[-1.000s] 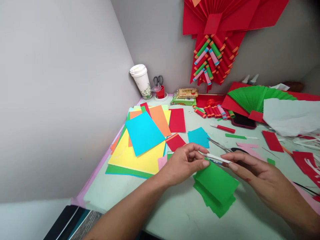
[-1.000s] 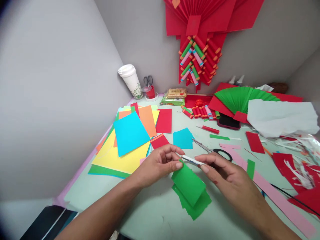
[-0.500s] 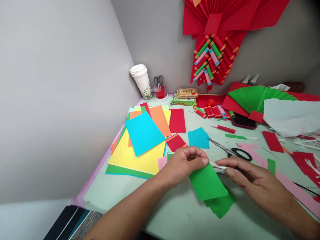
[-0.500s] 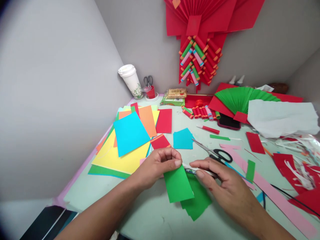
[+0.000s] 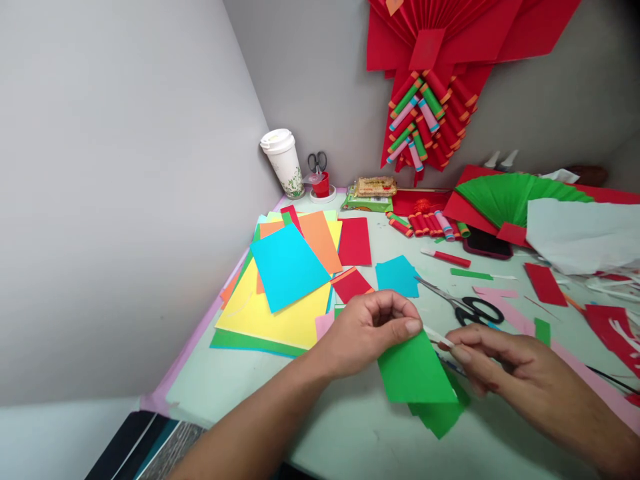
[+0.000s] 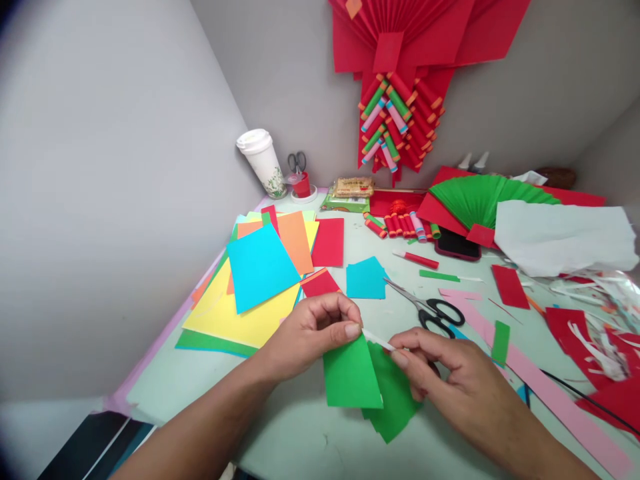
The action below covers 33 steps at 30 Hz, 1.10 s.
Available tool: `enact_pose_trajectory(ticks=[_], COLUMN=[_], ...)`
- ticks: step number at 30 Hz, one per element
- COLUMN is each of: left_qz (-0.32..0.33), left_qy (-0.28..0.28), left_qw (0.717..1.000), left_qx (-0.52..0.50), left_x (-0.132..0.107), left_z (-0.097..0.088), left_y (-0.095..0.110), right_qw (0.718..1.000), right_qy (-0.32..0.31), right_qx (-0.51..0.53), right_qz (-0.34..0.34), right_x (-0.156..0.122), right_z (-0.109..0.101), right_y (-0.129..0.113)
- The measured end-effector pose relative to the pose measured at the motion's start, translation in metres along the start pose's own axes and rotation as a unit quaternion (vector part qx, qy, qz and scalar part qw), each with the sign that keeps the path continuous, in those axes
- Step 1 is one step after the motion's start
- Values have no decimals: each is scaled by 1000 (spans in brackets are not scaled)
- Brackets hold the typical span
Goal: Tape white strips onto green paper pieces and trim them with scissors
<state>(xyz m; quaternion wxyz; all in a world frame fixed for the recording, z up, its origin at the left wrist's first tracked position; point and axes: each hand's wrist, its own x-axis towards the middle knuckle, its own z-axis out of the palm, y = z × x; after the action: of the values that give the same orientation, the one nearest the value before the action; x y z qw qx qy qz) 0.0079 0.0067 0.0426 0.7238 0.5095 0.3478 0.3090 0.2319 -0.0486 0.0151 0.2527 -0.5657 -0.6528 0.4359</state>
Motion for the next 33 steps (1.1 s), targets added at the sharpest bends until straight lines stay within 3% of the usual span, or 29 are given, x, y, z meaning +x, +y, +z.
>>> enact_pose_trajectory(ticks=[7, 11, 14, 19, 24, 33], left_qz=[1, 27, 34, 37, 18, 33], left_qy=[98, 169, 207, 211, 199, 182], left_qw=[994, 983, 971, 967, 969, 971], left_qx=[48, 69, 113, 135, 147, 151], left_x=[4, 8, 8, 4, 0, -2], left_z=[1, -5, -7, 1, 8, 9], left_y=[-8, -11, -11, -8, -4, -5], right_qw=[985, 980, 984, 986, 981, 986], right_qy=[157, 188, 169, 149, 189, 137], right_qx=[-45, -49, -62, -63, -49, -90], right_qz=[50, 33, -8, -30, -10, -43], right_x=[1, 0, -2, -2, 0, 6], right_z=[-1, -3, -1, 10, 19, 10], right_y=[13, 11, 8, 4, -1, 15])
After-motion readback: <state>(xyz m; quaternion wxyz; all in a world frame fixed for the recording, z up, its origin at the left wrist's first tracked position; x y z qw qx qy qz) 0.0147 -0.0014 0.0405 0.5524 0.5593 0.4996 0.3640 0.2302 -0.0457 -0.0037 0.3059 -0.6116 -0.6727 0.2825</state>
